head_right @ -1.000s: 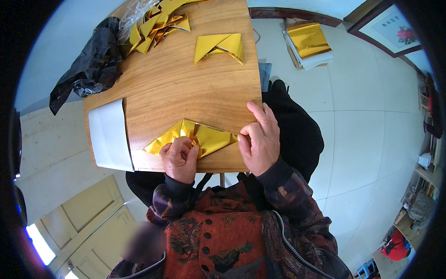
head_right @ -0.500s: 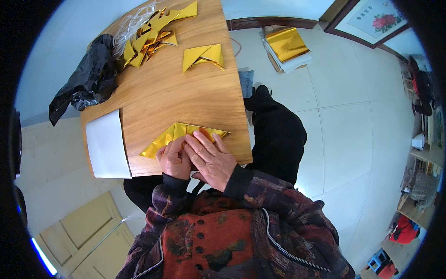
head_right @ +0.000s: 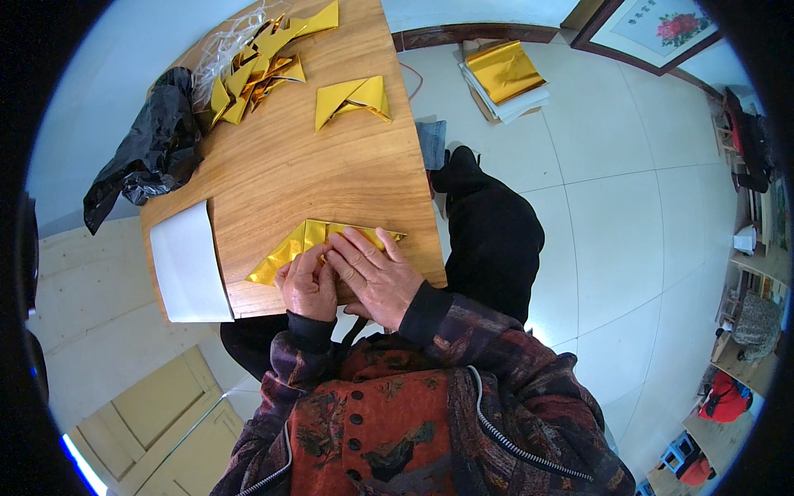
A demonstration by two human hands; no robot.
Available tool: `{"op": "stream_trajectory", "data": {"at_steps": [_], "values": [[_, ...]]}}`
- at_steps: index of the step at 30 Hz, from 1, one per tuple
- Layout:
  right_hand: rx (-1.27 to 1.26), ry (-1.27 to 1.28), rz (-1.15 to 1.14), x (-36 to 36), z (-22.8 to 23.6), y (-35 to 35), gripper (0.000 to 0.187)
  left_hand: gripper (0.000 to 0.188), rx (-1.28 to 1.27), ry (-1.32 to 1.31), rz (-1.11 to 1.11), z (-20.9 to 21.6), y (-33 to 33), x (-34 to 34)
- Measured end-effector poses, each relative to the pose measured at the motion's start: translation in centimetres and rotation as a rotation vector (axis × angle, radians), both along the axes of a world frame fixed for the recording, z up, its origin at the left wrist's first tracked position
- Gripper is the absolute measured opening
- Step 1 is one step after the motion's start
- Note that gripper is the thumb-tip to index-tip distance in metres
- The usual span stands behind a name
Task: The person folds a gold-colored sheet of paper by hand into a small triangular packet on a low wooden table. They press the creases, fold the sides inward, and place the finished packet among others on the table.
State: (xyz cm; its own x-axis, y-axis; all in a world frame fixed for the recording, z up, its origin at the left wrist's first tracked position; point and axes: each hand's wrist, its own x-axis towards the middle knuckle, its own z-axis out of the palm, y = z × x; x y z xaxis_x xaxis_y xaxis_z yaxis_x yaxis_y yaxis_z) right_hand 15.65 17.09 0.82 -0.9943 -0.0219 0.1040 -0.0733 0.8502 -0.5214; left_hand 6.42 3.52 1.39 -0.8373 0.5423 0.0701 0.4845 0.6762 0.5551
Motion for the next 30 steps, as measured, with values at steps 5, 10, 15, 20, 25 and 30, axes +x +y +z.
{"op": "stream_trajectory", "data": {"at_steps": [5,10,15,20,25,30], "values": [[0.031,-0.054,-0.013,0.0,0.4,1.7,0.09,0.022,0.008,0.03,-0.001,0.0,0.1,0.0],[0.074,-0.091,0.01,0.0,0.7,3.1,0.093,0.021,0.018,0.057,0.002,0.0,0.2,0.0],[-0.289,0.177,-0.164,0.2,1.5,5.9,0.067,0.02,0.013,0.035,0.013,0.0,0.2,0.0],[-0.313,0.311,-0.375,1.9,2.1,6.9,0.035,0.02,0.043,0.049,0.014,-0.2,0.2,0.1],[-0.255,0.199,-0.431,2.1,1.0,6.0,0.022,0.021,0.025,0.031,0.007,-0.2,0.1,0.0],[-0.352,0.193,-0.459,1.7,0.1,5.9,0.016,0.021,0.001,-0.033,0.009,-0.1,-0.1,0.0]]}}
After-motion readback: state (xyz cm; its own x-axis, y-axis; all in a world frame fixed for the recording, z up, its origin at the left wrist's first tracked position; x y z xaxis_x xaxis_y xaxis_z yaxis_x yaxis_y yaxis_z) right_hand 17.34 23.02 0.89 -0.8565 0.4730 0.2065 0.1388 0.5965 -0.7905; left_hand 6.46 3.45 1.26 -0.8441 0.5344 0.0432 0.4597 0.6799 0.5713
